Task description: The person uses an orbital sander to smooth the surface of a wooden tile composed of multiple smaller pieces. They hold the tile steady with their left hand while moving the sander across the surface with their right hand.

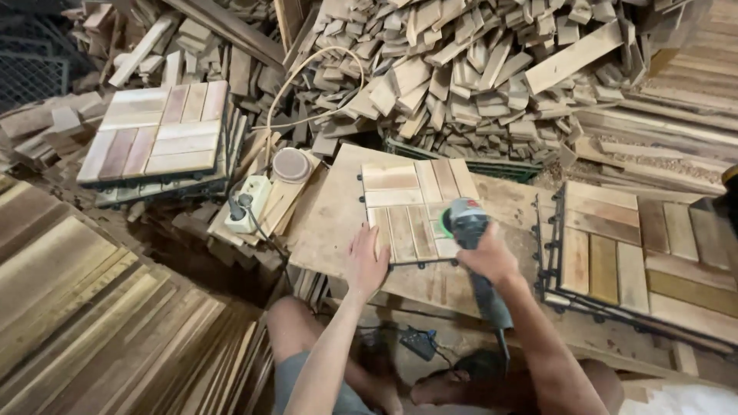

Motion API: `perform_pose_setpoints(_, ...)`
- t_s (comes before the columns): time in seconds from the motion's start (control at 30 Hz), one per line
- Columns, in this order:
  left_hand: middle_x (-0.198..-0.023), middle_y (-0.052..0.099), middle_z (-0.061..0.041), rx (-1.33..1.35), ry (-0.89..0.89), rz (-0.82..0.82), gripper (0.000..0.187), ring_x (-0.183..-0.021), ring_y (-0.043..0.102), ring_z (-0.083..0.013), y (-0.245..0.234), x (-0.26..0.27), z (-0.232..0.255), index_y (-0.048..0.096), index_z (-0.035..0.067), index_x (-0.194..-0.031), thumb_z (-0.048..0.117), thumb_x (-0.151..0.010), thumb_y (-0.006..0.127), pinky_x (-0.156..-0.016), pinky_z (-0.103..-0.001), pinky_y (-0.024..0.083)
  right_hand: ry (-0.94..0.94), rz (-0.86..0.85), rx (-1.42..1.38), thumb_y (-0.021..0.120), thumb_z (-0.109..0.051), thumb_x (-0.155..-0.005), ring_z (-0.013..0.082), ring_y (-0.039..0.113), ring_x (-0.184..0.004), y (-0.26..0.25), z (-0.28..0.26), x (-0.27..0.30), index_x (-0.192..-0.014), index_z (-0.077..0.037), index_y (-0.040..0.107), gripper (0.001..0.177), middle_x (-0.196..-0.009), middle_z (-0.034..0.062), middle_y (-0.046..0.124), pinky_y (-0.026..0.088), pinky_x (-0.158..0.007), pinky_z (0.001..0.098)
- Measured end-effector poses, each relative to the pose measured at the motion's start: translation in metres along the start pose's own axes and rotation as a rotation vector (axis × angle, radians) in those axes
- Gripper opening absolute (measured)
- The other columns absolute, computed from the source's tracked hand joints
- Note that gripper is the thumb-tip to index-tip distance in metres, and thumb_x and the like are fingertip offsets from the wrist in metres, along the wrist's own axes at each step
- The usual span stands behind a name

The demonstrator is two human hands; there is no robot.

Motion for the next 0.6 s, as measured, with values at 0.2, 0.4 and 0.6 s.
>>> perform_pose_setpoints(0.2,-0.157,0.046,-0.017,-0.047,0.002,0.022,0.056,-0.146,0.043,-0.0311,0.011,-0.003,-0.002,0.055,0.014,-0.145,0.042,-0.097,0.061,-0.119,-0.050,0.026,0.168,0.145,0.091,0.075,-0.042,-0.072,0.0493,0.063,-0.121,-0.006,0.049,-0.047,-0.150,-0.002,0.027,0.099,-0.127,0.0353,0.064,0.051,-0.095,0.0626)
perform_pose_setpoints(0.4,-0.159,0.044,-0.016,-0.023,-0.086,-0.067,0.064,-0.149,0.039,-0.0300,0.000,-0.005,0.009,0.051,0.014,-0.148,0.049,-0.096,0.061,-0.119,-0.051,0.026,0.074,0.109,0.086,0.074,-0.041,-0.069,0.0452,0.062,-0.123,0.027,0.072,-0.079,-0.147,-0.004,0.028,0.098,-0.129,0.0298,0.065,0.051,-0.101,0.0582)
perform_pose_setpoints(0.6,-0.160,0.043,-0.013,-0.092,-0.107,-0.045,0.065,-0.148,0.040,-0.0280,0.008,-0.008,0.004,0.049,0.018,-0.150,0.048,-0.094,0.064,-0.119,-0.052,0.030,-0.037,-0.095,0.117,0.071,-0.041,-0.073,0.0470,0.062,-0.123,0.045,-0.002,-0.029,-0.155,-0.006,0.023,0.102,-0.128,0.0295,0.065,0.050,-0.102,0.0614)
Point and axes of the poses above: each hand's wrist, its own x-axis away from the middle knuckle, its own y-axis out of the palm, z = x × y, the point moved 3 cm from there along -x, towards the middle knuckle
